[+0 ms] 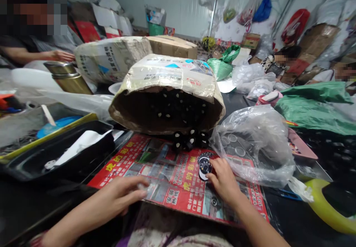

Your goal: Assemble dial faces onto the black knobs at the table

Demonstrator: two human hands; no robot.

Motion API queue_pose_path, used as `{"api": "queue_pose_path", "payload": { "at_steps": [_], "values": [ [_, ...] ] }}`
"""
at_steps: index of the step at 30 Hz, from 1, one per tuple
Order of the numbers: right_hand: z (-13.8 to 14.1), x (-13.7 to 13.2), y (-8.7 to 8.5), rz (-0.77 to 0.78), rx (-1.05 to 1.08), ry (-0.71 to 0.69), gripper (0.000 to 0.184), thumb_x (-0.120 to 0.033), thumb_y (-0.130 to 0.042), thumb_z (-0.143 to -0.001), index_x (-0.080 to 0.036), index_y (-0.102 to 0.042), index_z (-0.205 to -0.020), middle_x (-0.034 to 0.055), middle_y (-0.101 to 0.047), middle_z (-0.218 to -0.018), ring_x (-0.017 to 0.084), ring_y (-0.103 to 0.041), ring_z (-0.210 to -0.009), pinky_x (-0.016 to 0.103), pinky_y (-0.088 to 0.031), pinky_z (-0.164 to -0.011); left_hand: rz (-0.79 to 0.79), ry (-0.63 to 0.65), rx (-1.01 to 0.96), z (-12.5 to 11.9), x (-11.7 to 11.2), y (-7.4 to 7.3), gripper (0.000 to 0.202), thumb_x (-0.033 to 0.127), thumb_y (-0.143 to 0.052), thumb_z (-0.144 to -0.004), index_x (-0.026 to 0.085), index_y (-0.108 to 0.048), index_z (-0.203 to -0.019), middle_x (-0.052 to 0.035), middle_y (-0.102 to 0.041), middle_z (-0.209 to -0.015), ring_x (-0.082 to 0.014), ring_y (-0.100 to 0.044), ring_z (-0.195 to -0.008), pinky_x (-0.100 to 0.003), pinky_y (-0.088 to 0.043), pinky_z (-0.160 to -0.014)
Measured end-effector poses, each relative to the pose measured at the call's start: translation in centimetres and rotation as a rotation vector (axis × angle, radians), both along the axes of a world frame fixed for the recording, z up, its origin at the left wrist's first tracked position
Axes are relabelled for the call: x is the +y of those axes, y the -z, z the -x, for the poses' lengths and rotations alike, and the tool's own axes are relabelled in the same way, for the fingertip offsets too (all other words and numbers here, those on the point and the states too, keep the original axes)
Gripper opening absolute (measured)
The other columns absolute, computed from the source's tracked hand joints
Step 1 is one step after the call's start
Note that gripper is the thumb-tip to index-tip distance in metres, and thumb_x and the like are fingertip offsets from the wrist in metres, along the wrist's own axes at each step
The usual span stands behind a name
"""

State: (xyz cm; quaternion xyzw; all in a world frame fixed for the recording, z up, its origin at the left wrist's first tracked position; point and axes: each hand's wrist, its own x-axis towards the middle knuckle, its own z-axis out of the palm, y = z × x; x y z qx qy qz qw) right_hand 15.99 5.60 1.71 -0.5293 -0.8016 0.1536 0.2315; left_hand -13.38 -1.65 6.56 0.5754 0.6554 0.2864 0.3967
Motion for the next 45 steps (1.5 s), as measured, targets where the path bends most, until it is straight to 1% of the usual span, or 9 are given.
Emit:
{"api": "queue_pose_path", "payload": {
  "at_steps": [3,7,10,19,25,31,35,39,45],
  "values": [
    [1.2,1.6,0.2,-0.030,-0.150,0.012,0.026,-0.011,-0.060,-0.074,-0.018,-0.060,-0.099,0.0093,-0.059,-0.099,0.027,-0.049,-0.094,0.038,-0.041,-0.080,-0.154,0.345,0.338,-3.1,6.2,-0.3,0.029,0.035,-0.053,-0.082,0.023,-0.065,-0.105,0.0010,-0.064,-0.061,-0.0166,-0.059,-0.059,-0.024,-0.039,-0.056],
    [1.7,2.5,0.7,-0.044,-0.100,0.040,0.019,-0.005,-0.057,-0.073,-0.019,-0.058,-0.086,0.0059,-0.059,-0.091,0.024,-0.050,-0.089,0.034,-0.040,-0.075,-0.294,0.353,0.609,-7.7,11.8,0.0,0.051,0.020,-0.050,-0.080,0.022,-0.047,-0.132,-0.0103,-0.070,-0.083,-0.0271,-0.064,-0.081,-0.032,-0.041,-0.068],
    [1.5,2.3,0.3,-0.056,0.049,0.066,0.014,-0.005,-0.055,-0.075,-0.019,-0.056,-0.076,0.0049,-0.058,-0.083,0.022,-0.050,-0.084,0.032,-0.039,-0.073,-0.283,0.311,0.569,-9.4,13.3,1.0,0.041,0.013,-0.050,-0.079,0.020,-0.057,-0.119,-0.0121,-0.070,-0.087,-0.0261,-0.064,-0.082,-0.031,-0.041,-0.069],
    [1.3,-3.4,-0.7,0.040,0.289,-0.177,0.018,-0.019,-0.051,-0.085,-0.020,-0.060,-0.069,0.0026,-0.057,-0.067,0.016,-0.051,-0.063,0.026,-0.036,-0.058,-0.104,0.138,-0.151,-7.1,6.9,5.1,0.027,0.043,-0.048,-0.083,0.018,-0.055,-0.075,0.0031,-0.056,-0.053,-0.0141,-0.056,-0.044,-0.021,-0.036,-0.042],
    [2.1,-2.8,-1.1,0.326,0.632,0.058,0.019,-0.031,-0.058,-0.080,-0.018,-0.060,-0.066,0.0004,-0.056,-0.064,0.015,-0.051,-0.062,0.025,-0.037,-0.058,-0.189,0.138,-0.091,-8.1,4.1,5.4,0.024,0.032,-0.049,-0.084,0.018,-0.060,-0.068,0.0014,-0.057,-0.052,-0.0123,-0.049,-0.046,-0.022,-0.035,-0.046],
    [3.7,-2.3,-0.4,0.476,0.949,0.176,0.019,-0.032,-0.067,-0.070,-0.016,-0.058,-0.064,0.0033,-0.064,-0.080,0.015,-0.055,-0.071,0.027,-0.042,-0.067,-0.336,0.180,-0.016,-9.2,2.0,4.6,0.016,0.031,-0.051,-0.084,0.021,-0.063,-0.087,-0.0028,-0.064,-0.071,-0.0151,-0.058,-0.061,-0.025,-0.042,-0.059],
    [4.2,-3.0,0.5,0.539,1.135,0.225,0.024,-0.034,-0.071,-0.066,-0.017,-0.055,-0.065,-0.0007,-0.060,-0.069,0.013,-0.053,-0.063,0.026,-0.043,-0.064,0.033,0.084,-0.472,-9.5,1.5,4.6,0.048,0.046,-0.051,-0.083,0.023,-0.042,-0.124,-0.0022,-0.063,-0.076,-0.0138,-0.060,-0.048,-0.021,-0.042,-0.039],
    [3.7,-3.3,-0.3,0.482,1.015,0.178,0.020,-0.034,-0.069,-0.070,-0.018,-0.059,-0.075,-0.0004,-0.059,-0.069,0.014,-0.053,-0.063,0.026,-0.043,-0.061,0.240,0.152,-0.821,-10.0,1.5,4.8,0.041,0.049,-0.047,-0.085,0.019,-0.046,-0.113,-0.0028,-0.063,-0.075,-0.0133,-0.063,-0.049,-0.017,-0.043,-0.034],
    [2.6,-3.4,-2.2,0.282,0.705,0.073,0.015,-0.029,-0.061,-0.077,-0.018,-0.062,-0.068,-0.0001,-0.058,-0.063,0.014,-0.051,-0.060,0.025,-0.041,-0.058,0.170,0.154,-0.769,-10.5,1.6,5.7,0.038,0.047,-0.054,-0.082,0.019,-0.049,-0.108,0.0016,-0.058,-0.069,-0.0133,-0.064,-0.051,-0.015,-0.042,-0.031]
  ]
}}
